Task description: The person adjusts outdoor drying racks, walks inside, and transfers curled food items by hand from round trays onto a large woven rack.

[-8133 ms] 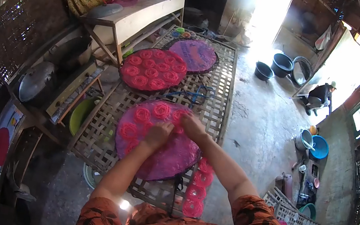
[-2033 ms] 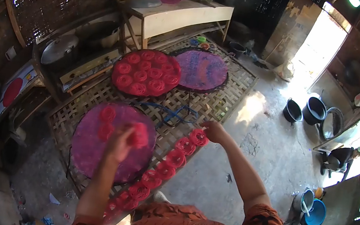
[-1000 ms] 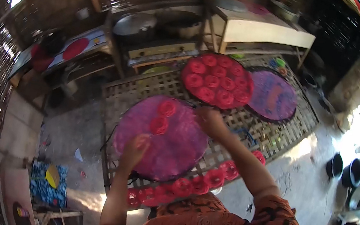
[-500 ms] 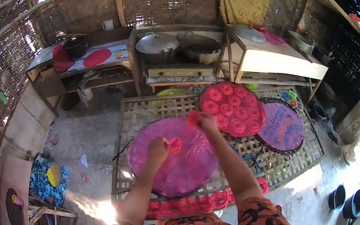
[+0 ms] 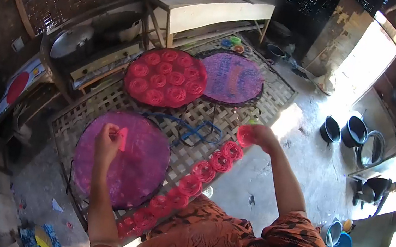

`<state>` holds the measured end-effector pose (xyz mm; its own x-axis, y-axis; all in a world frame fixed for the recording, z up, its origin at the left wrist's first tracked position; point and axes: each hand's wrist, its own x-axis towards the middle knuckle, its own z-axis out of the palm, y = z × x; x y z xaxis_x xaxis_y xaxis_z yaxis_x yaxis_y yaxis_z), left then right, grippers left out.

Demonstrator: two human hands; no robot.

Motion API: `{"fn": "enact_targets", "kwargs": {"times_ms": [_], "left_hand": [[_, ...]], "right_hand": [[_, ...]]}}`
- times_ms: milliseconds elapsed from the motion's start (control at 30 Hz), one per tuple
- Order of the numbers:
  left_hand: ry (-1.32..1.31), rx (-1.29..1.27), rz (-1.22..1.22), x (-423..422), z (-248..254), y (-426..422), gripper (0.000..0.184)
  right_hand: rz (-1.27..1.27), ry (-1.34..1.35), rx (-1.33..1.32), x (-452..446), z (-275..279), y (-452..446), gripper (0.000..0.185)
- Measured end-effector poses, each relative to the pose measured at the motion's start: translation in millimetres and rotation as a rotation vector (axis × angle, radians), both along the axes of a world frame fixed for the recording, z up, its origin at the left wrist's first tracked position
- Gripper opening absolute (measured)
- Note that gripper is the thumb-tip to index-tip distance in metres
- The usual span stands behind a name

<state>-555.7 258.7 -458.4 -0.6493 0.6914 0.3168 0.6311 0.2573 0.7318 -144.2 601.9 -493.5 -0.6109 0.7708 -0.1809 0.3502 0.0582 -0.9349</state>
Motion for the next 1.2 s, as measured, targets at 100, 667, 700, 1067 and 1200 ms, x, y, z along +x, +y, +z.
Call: {"fn": "enact_targets", "kwargs": {"times_ms": [100,667,700,1067,1200], "left_hand": [[-0.177,0.034,-0.131,31,31,27,0.018],[0.387,-0.212,-0.334,139,-14,3,0.053],[0.383,-0.261,-0.295,134,-24,-5,0.054],[0.291,-0.264,-0.239,128,-39,-17,0.031],[0.215,-0.198,-0.167,119,-24,-39,0.031]], "right_hand": [[-0.099,-0.06,-0.227,6,-18,-8,0.036],[-0.245,0.024,0.048,-3,38,-17,0.032],[-0.264,-0.021,0.027,3,34,-6,0.033],[-0.21,-0.627,0.86,-51,27,-18,0.028],[0.215,-0.209,0.534,-145,24,-85,0.022]]}}
